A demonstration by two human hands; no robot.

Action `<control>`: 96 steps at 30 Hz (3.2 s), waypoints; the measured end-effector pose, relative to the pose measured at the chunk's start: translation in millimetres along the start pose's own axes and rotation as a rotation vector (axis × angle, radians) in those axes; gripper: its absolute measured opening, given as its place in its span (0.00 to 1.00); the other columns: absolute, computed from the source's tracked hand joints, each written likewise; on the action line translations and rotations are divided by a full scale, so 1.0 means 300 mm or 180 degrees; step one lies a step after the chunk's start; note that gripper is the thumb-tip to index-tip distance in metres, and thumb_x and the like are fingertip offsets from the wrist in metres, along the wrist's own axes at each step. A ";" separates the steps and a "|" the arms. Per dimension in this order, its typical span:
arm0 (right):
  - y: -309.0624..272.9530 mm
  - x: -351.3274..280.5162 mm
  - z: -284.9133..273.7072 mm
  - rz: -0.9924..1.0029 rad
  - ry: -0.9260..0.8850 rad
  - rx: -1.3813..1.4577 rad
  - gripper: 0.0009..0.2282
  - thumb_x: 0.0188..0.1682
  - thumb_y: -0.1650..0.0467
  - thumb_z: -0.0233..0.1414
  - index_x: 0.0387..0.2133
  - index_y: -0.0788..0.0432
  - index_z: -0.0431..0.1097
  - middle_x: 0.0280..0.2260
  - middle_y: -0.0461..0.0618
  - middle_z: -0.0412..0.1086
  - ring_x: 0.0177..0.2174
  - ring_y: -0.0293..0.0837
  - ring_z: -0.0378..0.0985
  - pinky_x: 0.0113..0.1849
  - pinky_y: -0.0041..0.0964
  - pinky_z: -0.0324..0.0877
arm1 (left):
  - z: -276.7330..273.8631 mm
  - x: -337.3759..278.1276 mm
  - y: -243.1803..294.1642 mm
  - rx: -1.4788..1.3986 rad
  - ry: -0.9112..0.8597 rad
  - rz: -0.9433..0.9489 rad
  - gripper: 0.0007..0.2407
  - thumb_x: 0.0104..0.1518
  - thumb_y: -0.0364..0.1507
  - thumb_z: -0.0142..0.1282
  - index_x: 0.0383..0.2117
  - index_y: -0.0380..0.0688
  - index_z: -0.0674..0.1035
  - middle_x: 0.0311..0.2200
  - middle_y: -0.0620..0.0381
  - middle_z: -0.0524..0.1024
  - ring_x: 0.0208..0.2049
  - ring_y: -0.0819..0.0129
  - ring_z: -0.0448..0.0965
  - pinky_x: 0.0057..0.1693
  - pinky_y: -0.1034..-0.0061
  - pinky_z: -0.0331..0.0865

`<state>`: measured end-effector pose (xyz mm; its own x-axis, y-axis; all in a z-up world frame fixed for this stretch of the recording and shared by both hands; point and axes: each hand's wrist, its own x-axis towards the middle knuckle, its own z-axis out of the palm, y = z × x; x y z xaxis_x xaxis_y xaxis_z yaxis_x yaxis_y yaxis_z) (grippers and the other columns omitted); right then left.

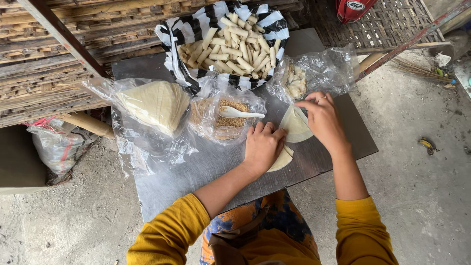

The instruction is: The person prepares pastries by placing a spoonful of sweet filling onto a square wrapper and folding it into a triangle. The person repeatedly performs this action using a spoon, a plastic bag of filling, and wrappers stacked on a metal table.

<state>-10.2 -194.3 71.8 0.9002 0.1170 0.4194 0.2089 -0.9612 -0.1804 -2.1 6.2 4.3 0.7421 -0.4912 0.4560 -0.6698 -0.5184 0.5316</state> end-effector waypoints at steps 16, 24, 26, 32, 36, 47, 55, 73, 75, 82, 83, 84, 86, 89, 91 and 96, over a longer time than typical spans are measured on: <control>-0.016 -0.095 0.063 -0.0037 0.0087 -0.0685 0.19 0.44 0.81 0.54 0.46 0.50 0.81 0.48 0.48 0.70 0.47 0.50 0.70 0.48 0.44 0.69 | -0.004 0.002 0.000 0.0004 -0.0028 0.0021 0.04 0.55 0.32 0.60 0.35 0.54 0.83 0.34 0.58 0.75 0.39 0.59 0.73 0.47 0.63 0.64; 0.009 -0.088 0.067 -0.0048 -0.0033 -0.0763 0.20 0.46 0.82 0.53 0.46 0.47 0.81 0.50 0.48 0.70 0.47 0.48 0.70 0.49 0.42 0.69 | -0.003 0.003 0.000 0.0029 -0.0090 0.0039 0.04 0.56 0.32 0.60 0.35 0.54 0.83 0.34 0.58 0.75 0.38 0.61 0.72 0.46 0.65 0.64; 0.008 -0.095 0.064 -0.0038 -0.0103 -0.0725 0.22 0.45 0.82 0.53 0.48 0.46 0.80 0.52 0.48 0.70 0.48 0.49 0.69 0.50 0.41 0.69 | -0.005 0.003 0.000 0.0047 -0.0079 0.0050 0.04 0.56 0.32 0.60 0.35 0.54 0.83 0.34 0.58 0.75 0.38 0.61 0.72 0.46 0.65 0.64; 0.011 -0.124 0.051 -0.0249 -0.0406 -0.1252 0.29 0.40 0.82 0.52 0.55 0.43 0.76 0.57 0.51 0.68 0.47 0.51 0.68 0.50 0.44 0.65 | -0.002 0.002 -0.002 0.0059 -0.0047 0.0055 0.04 0.56 0.32 0.60 0.35 0.53 0.83 0.34 0.58 0.75 0.38 0.60 0.72 0.46 0.65 0.64; 0.067 -0.130 0.061 0.0098 -0.0588 -0.0793 0.33 0.39 0.86 0.48 0.53 0.38 0.76 0.60 0.49 0.66 0.48 0.53 0.65 0.51 0.41 0.64 | -0.004 0.003 0.000 0.0033 -0.0066 0.0051 0.05 0.56 0.32 0.60 0.36 0.54 0.83 0.33 0.59 0.75 0.38 0.60 0.72 0.45 0.65 0.63; 0.126 -0.124 0.099 0.0595 -0.0654 -0.0036 0.40 0.33 0.90 0.43 0.53 0.33 0.75 0.64 0.46 0.61 0.50 0.54 0.61 0.55 0.41 0.60 | -0.006 0.002 0.006 0.0108 0.0014 0.0124 0.05 0.56 0.32 0.60 0.36 0.53 0.83 0.33 0.58 0.75 0.37 0.60 0.72 0.45 0.65 0.63; 0.070 -0.176 0.088 -0.0404 -0.0297 -0.1784 0.23 0.45 0.79 0.53 0.55 0.49 0.75 0.63 0.53 0.64 0.59 0.58 0.61 0.53 0.53 0.59 | -0.006 0.004 0.010 0.0217 -0.0001 0.0166 0.06 0.58 0.32 0.58 0.38 0.48 0.80 0.34 0.56 0.75 0.38 0.59 0.72 0.46 0.64 0.63; -0.192 0.193 0.170 0.0487 -0.1085 0.1379 0.13 0.47 0.68 0.61 0.42 0.59 0.70 0.31 0.51 0.79 0.31 0.46 0.83 0.34 0.40 0.76 | 0.073 0.003 -0.036 0.0176 0.0150 0.0129 0.10 0.56 0.32 0.57 0.38 0.39 0.77 0.37 0.49 0.78 0.41 0.55 0.74 0.48 0.60 0.64; -0.178 0.204 0.168 0.0476 -0.1346 0.1300 0.17 0.45 0.67 0.64 0.44 0.58 0.68 0.30 0.52 0.79 0.31 0.47 0.83 0.33 0.41 0.75 | 0.070 -0.004 -0.039 -0.0055 0.0200 0.0209 0.11 0.55 0.31 0.58 0.39 0.38 0.76 0.37 0.48 0.78 0.42 0.54 0.74 0.49 0.60 0.65; -0.187 0.205 0.159 0.0589 -0.1630 0.1529 0.17 0.45 0.69 0.62 0.43 0.59 0.64 0.31 0.51 0.80 0.31 0.43 0.83 0.33 0.39 0.74 | 0.030 0.001 -0.029 -0.0401 -0.0043 0.0086 0.06 0.53 0.30 0.59 0.34 0.44 0.79 0.35 0.52 0.79 0.45 0.56 0.75 0.49 0.60 0.64; -0.193 0.202 0.159 0.0535 -0.1545 0.1533 0.16 0.45 0.70 0.62 0.42 0.59 0.65 0.30 0.50 0.80 0.31 0.42 0.83 0.33 0.38 0.74 | 0.022 0.002 -0.024 -0.0376 -0.0073 0.0098 0.06 0.52 0.30 0.58 0.33 0.44 0.80 0.35 0.52 0.80 0.45 0.57 0.74 0.49 0.61 0.63; -0.196 0.202 0.158 0.0480 -0.1460 0.1538 0.14 0.46 0.71 0.61 0.42 0.60 0.66 0.30 0.49 0.80 0.31 0.41 0.83 0.33 0.37 0.74 | 0.015 0.003 -0.020 -0.0351 -0.0103 0.0111 0.06 0.50 0.30 0.58 0.32 0.45 0.81 0.35 0.53 0.80 0.46 0.58 0.74 0.49 0.61 0.63; -0.194 0.206 0.154 0.0461 -0.1271 0.1657 0.09 0.47 0.73 0.59 0.40 0.60 0.70 0.30 0.48 0.79 0.29 0.39 0.82 0.32 0.35 0.74 | 0.007 0.003 -0.013 -0.0334 -0.0174 0.0077 0.06 0.52 0.30 0.57 0.33 0.47 0.83 0.36 0.54 0.79 0.43 0.59 0.73 0.49 0.62 0.63; -0.203 0.207 0.149 0.0452 -0.1007 0.1644 0.06 0.48 0.74 0.59 0.37 0.60 0.75 0.29 0.48 0.77 0.28 0.37 0.79 0.31 0.33 0.74 | 0.010 0.000 -0.008 -0.0265 -0.0220 0.0056 0.07 0.54 0.31 0.56 0.34 0.48 0.84 0.36 0.55 0.79 0.42 0.60 0.72 0.50 0.62 0.63; -0.218 0.215 0.151 0.0329 -0.0908 0.1612 0.05 0.48 0.74 0.60 0.37 0.61 0.76 0.29 0.47 0.76 0.27 0.36 0.78 0.31 0.32 0.74 | 0.015 -0.002 -0.013 -0.0212 -0.0208 0.0061 0.07 0.55 0.31 0.56 0.34 0.48 0.84 0.36 0.55 0.79 0.42 0.60 0.73 0.50 0.62 0.63; -0.259 0.255 0.221 0.0715 -0.1094 0.2244 0.05 0.52 0.74 0.57 0.39 0.62 0.75 0.27 0.47 0.76 0.25 0.32 0.78 0.28 0.29 0.75 | 0.021 -0.007 -0.023 -0.0122 -0.0048 0.0180 0.06 0.55 0.33 0.57 0.33 0.47 0.83 0.36 0.55 0.79 0.45 0.59 0.74 0.50 0.61 0.63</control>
<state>67.6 -94.1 59.0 0.9922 0.1204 0.0309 0.0976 -0.6011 -0.7932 0.9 6.5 -4.8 0.7024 -0.5296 0.4756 -0.7091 -0.4624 0.5323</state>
